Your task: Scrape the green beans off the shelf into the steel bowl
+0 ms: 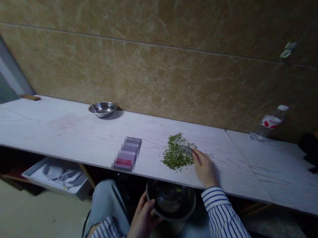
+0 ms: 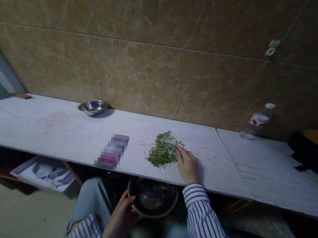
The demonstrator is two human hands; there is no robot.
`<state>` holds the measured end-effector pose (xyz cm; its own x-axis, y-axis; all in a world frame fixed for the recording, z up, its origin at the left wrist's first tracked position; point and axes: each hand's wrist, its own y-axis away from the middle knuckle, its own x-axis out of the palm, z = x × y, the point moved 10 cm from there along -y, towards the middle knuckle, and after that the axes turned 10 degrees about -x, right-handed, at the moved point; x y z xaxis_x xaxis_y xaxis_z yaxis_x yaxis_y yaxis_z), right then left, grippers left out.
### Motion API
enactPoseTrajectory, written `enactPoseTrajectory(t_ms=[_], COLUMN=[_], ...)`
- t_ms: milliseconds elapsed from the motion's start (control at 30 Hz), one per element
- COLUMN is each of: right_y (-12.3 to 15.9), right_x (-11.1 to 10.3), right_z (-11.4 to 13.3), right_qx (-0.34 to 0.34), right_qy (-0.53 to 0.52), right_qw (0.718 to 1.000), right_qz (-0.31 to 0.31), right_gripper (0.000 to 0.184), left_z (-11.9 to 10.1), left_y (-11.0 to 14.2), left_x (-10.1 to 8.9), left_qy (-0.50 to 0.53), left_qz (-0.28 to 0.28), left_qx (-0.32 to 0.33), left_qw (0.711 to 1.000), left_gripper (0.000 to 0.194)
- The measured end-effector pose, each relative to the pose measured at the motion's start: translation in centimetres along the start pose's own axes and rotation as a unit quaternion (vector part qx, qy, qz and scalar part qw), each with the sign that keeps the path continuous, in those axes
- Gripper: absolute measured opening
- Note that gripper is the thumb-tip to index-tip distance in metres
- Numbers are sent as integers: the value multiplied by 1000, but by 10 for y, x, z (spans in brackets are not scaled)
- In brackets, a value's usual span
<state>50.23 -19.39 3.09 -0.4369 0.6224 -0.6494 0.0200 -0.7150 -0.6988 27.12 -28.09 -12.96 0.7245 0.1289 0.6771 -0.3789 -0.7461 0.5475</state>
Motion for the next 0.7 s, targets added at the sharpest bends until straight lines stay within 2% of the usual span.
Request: enactPoseTrajectory(t_ms=[167, 333, 500, 700], right_y=[0, 1, 4, 5], right_x=[1, 4, 9, 10], right_z=[7, 21, 34, 42], right_qx=[-20, -59, -99, -118], right_qy=[-3, -14, -27, -36], right_qw=[1000, 997, 992, 989], right_qz=[10, 37, 69, 78], right_gripper=[29, 27, 26, 26], left_z=[3, -3, -10, -9], left_y=[-2, 0, 4, 8], left_x=[-1, 3, 4, 7], left_qy=[11, 13, 10, 8], left_qz=[2, 30, 18, 15], left_qx=[1, 27, 40, 37], left_qw=[1000, 999, 999, 999], left_gripper=[57, 54, 58, 60])
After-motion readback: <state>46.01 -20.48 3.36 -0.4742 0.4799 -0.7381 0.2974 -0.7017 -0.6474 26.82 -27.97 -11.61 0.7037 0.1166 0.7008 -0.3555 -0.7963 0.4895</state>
